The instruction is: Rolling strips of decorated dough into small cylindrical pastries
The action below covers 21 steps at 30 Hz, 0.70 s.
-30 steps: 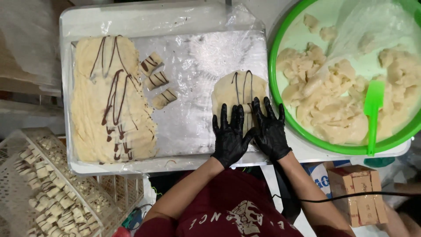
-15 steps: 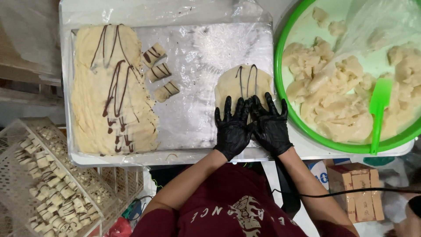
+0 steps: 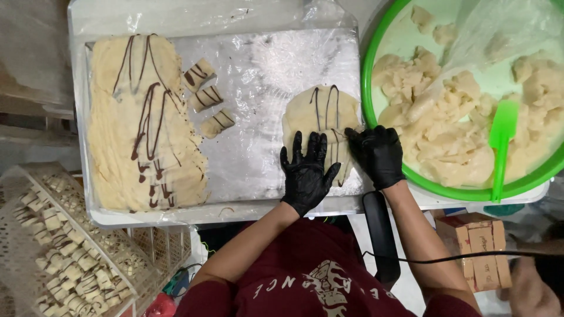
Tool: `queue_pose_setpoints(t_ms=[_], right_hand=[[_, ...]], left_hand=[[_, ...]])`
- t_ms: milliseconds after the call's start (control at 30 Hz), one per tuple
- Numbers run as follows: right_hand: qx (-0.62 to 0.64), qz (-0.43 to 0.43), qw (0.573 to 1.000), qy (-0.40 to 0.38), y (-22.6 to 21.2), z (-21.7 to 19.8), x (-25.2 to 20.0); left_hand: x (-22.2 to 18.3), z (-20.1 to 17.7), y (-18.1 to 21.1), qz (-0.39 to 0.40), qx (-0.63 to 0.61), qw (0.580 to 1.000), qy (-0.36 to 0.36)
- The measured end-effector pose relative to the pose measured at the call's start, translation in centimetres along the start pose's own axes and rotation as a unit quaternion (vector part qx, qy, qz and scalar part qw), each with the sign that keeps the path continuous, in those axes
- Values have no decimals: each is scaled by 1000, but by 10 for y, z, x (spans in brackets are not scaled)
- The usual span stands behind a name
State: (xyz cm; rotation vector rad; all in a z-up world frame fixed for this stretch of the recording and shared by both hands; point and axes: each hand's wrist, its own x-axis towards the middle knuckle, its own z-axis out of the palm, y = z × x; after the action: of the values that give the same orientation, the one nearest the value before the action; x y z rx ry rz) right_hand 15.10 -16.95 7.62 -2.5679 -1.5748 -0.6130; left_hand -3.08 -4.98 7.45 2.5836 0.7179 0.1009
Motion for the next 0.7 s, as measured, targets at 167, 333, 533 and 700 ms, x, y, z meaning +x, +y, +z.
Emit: queue_pose_setpoints(t_ms=[167,333,533,700], right_hand=[[191,37,980,50,-1,-1,1],[190,102,972,95,-22,-3,9],[238,-112,964,46,-35,-10,10],[167,-149,975,-8,-41,-22,15]], left_hand=[[-3,-11,2,0,21,1000,0],[-1,0,-2,-2,2,1000,0],[-3,2,-9,13,-19,1000,-6],[-2,-9,-10,33,33,999,26]])
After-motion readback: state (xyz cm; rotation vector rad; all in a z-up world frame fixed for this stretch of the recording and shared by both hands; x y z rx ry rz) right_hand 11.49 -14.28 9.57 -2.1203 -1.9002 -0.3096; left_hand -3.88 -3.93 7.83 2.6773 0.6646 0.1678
